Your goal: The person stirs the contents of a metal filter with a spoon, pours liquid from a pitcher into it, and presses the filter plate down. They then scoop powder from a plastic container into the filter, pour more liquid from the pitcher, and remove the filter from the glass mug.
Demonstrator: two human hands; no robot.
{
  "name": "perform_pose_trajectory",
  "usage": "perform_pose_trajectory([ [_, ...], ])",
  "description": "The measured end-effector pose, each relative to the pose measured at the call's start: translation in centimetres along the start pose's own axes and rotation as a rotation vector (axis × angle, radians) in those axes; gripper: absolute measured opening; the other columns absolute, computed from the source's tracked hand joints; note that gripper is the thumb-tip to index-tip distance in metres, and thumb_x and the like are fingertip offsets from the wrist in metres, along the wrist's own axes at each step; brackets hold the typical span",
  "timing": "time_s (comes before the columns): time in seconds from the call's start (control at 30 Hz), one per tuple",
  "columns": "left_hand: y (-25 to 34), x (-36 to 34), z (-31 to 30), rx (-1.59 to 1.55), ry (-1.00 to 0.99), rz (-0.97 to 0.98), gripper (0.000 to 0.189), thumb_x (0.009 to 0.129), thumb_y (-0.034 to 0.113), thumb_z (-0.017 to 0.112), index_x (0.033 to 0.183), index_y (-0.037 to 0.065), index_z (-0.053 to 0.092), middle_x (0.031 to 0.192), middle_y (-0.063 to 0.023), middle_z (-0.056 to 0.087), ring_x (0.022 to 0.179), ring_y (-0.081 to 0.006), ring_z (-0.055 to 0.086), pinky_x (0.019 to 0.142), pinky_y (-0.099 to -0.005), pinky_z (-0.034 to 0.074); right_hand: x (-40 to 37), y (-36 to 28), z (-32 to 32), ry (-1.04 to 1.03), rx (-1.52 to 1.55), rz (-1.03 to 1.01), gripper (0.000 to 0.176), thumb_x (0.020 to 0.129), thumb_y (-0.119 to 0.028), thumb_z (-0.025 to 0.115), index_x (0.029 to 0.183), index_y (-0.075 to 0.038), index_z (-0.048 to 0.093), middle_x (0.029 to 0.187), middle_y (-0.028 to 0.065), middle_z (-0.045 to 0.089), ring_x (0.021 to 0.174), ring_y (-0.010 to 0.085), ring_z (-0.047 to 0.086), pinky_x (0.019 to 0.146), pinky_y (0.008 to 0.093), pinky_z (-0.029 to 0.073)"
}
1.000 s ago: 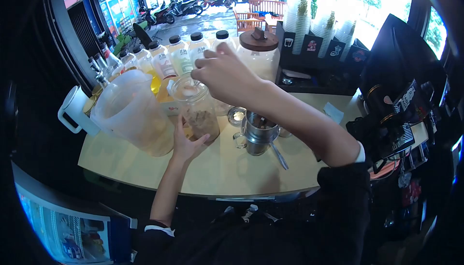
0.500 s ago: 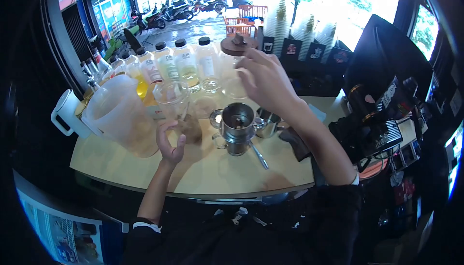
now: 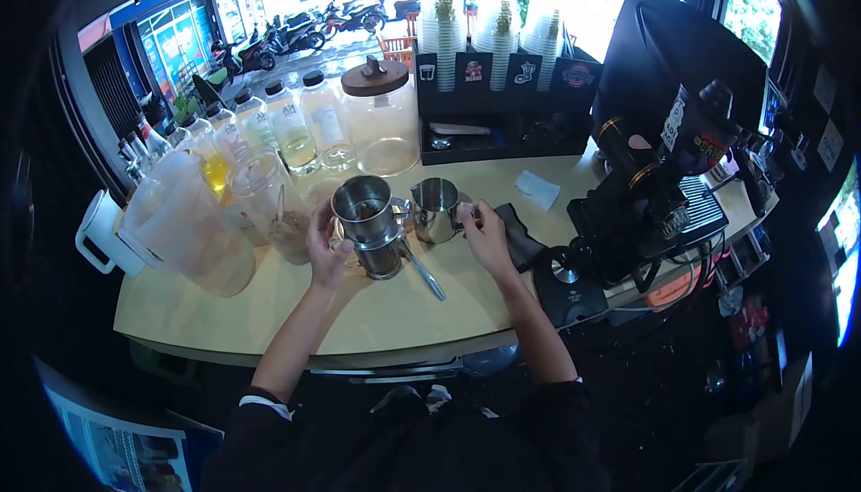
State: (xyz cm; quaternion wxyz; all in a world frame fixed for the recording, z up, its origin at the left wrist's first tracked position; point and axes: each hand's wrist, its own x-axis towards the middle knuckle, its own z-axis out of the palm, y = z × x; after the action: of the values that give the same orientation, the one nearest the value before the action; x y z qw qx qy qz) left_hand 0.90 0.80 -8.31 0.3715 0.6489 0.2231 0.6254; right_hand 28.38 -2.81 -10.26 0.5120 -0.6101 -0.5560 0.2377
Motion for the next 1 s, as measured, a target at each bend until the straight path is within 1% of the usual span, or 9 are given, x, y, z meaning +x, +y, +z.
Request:
perform_pose_trajectory([
  [0.1,0.0,-0.2,0.2,0.031,-0.025,-0.031,0.086,0.067,0.050,0.077,0.130,0.001,0.045,0.125,-0.0108,0.051,0.118,-0.0220,0.049,0.101,-0.0374,0.037,1.0,0.6,0.4,-0.076,0.286,-0.068,0.024,0.097,-0.024,0.052,0.085,-0.004,0.052,0.078,0.0018,0.058,0.072,0.0073,0.052,0.065,0.0233,0.042],
  [0.2,0.3,-0.4,0.1,0.047,-0.041,-0.057,0.085,0.067,0.048,0.078,0.129,0.001,0.046,0.123,-0.0103,0.052,0.116,-0.0212,0.051,0.101,-0.0373,0.037,1.7,0.1,0.4,-0.097,0.477,0.035,0.021,0.096,-0.022,0.052,0.082,-0.006,0.050,0.075,0.0009,0.055,0.069,0.0072,0.051,0.063,0.0225,0.041],
  [0.27,0.2,-0.6,0.2,0.030,-0.026,-0.076,0.084,0.067,0.047,0.078,0.128,0.000,0.046,0.123,-0.0100,0.053,0.115,-0.0208,0.051,0.100,-0.0371,0.038,2.8,0.0,0.3,-0.071,0.568,0.018,0.022,0.095,-0.021,0.054,0.079,-0.009,0.047,0.070,-0.0041,0.047,0.063,0.0032,0.042,0.057,0.0204,0.036],
  [0.4,-0.2,-0.7,0.2,0.035,-0.014,-0.050,0.083,0.066,0.045,0.079,0.128,0.000,0.046,0.120,-0.0102,0.054,0.111,-0.0205,0.054,0.098,-0.0360,0.040,4.5,-1.3,-1.2,-0.084,0.605,-0.039,0.020,0.095,-0.016,0.053,0.078,-0.009,0.046,0.069,-0.0036,0.048,0.064,0.0037,0.045,0.058,0.0204,0.037],
  [0.5,-0.3,-0.6,0.3,0.030,-0.006,-0.042,0.082,0.066,0.043,0.079,0.128,0.000,0.047,0.119,-0.0104,0.055,0.110,-0.0203,0.055,0.097,-0.0354,0.041,4.5,-6.0,-3.3,-0.077,0.540,-0.123,0.018,0.093,-0.015,0.056,0.077,-0.009,0.047,0.070,-0.0019,0.050,0.066,0.0059,0.050,0.062,0.0222,0.041],
  [0.53,-0.2,-0.6,0.3,0.027,-0.012,-0.045,0.082,0.065,0.042,0.079,0.128,0.000,0.047,0.119,-0.0104,0.056,0.110,-0.0203,0.055,0.097,-0.0352,0.042,5.3,-6.0,-3.8,-0.083,0.518,-0.186,0.019,0.092,-0.013,0.058,0.077,-0.008,0.048,0.072,-0.0013,0.056,0.065,0.0047,0.051,0.057,0.0217,0.041],
  [0.63,0.0,-0.6,0.4,0.004,0.001,-0.058,0.082,0.064,0.040,0.080,0.127,0.000,0.047,0.118,-0.0106,0.056,0.110,-0.0205,0.056,0.097,-0.0351,0.042,5.7,-9.3,-4.5,-0.084,0.587,-0.173,0.018,0.091,-0.012,0.060,0.077,-0.008,0.050,0.071,-0.0021,0.055,0.064,0.0038,0.050,0.057,0.0211,0.041],
  [0.83,-0.5,-0.7,0.2,0.025,0.004,-0.041,0.081,0.064,0.038,0.080,0.127,-0.001,0.047,0.119,-0.0116,0.056,0.111,-0.0216,0.055,0.098,-0.0360,0.042,6.8,-13.9,-5.2,-0.209,0.513,-0.275,0.016,0.088,-0.009,0.063,0.078,-0.006,0.050,0.071,-0.0030,0.055,0.067,0.0021,0.053,0.061,0.0186,0.044],
  [1.0,-0.7,-0.8,0.2,0.027,0.015,-0.042,0.083,0.062,0.040,0.081,0.126,-0.001,0.048,0.119,-0.0119,0.056,0.112,-0.0219,0.055,0.099,-0.0367,0.041,5.7,-17.8,-4.3,-0.347,0.527,-0.264,0.016,0.086,-0.005,0.063,0.079,-0.005,0.049,0.070,-0.0024,0.054,0.063,0.0009,0.051,0.056,0.0173,0.042],
])
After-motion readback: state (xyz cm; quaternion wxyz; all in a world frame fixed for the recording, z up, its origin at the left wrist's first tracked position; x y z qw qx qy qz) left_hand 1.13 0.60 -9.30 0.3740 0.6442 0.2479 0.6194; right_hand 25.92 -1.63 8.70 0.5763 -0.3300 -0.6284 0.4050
